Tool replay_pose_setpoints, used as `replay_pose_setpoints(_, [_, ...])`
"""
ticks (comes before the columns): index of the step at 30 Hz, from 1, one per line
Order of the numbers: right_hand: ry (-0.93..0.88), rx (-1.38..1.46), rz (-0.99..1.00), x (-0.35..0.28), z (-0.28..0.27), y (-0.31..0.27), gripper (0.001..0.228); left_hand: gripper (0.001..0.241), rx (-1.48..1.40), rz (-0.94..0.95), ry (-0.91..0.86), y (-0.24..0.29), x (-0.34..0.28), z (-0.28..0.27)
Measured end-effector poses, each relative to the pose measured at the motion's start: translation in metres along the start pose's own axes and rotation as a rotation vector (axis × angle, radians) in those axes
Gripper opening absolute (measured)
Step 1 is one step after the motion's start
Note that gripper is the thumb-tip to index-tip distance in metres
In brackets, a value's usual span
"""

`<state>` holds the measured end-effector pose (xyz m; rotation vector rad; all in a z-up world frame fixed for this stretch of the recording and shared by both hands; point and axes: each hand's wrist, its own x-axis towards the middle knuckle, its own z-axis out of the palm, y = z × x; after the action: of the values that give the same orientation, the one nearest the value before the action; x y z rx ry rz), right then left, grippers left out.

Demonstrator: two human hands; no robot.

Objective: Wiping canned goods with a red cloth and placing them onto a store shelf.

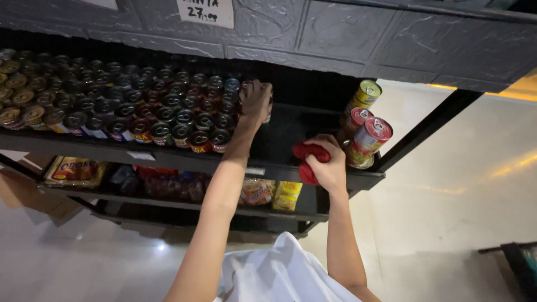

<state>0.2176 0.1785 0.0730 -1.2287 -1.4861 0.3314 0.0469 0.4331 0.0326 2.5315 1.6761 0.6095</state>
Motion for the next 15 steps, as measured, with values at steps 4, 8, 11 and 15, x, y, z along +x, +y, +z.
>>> replay_pose_setpoints(4, [0.013, -0.026, 0.034, -0.014, -0.008, -0.01, 0.029, 0.069, -0.034, 0.119, 0.208, 0.013, -0.041, 0.006])
replay_pose_setpoints(8, [0.054, -0.019, 0.073, -0.033, -0.017, -0.025, 0.028, 0.057, -0.294, 0.093, 0.073, 0.08, -0.139, -0.058])
replay_pose_setpoints(11, [0.081, -0.019, 0.153, -0.065, -0.022, -0.032, 0.028, 0.045, -0.602, 0.101, -0.134, 0.106, -0.209, -0.059])
replay_pose_setpoints(15, [0.143, -0.008, 0.259, -0.117, -0.022, -0.036, 0.031, 0.038, -0.959, 0.289, 0.028, 0.123, -0.278, -0.04])
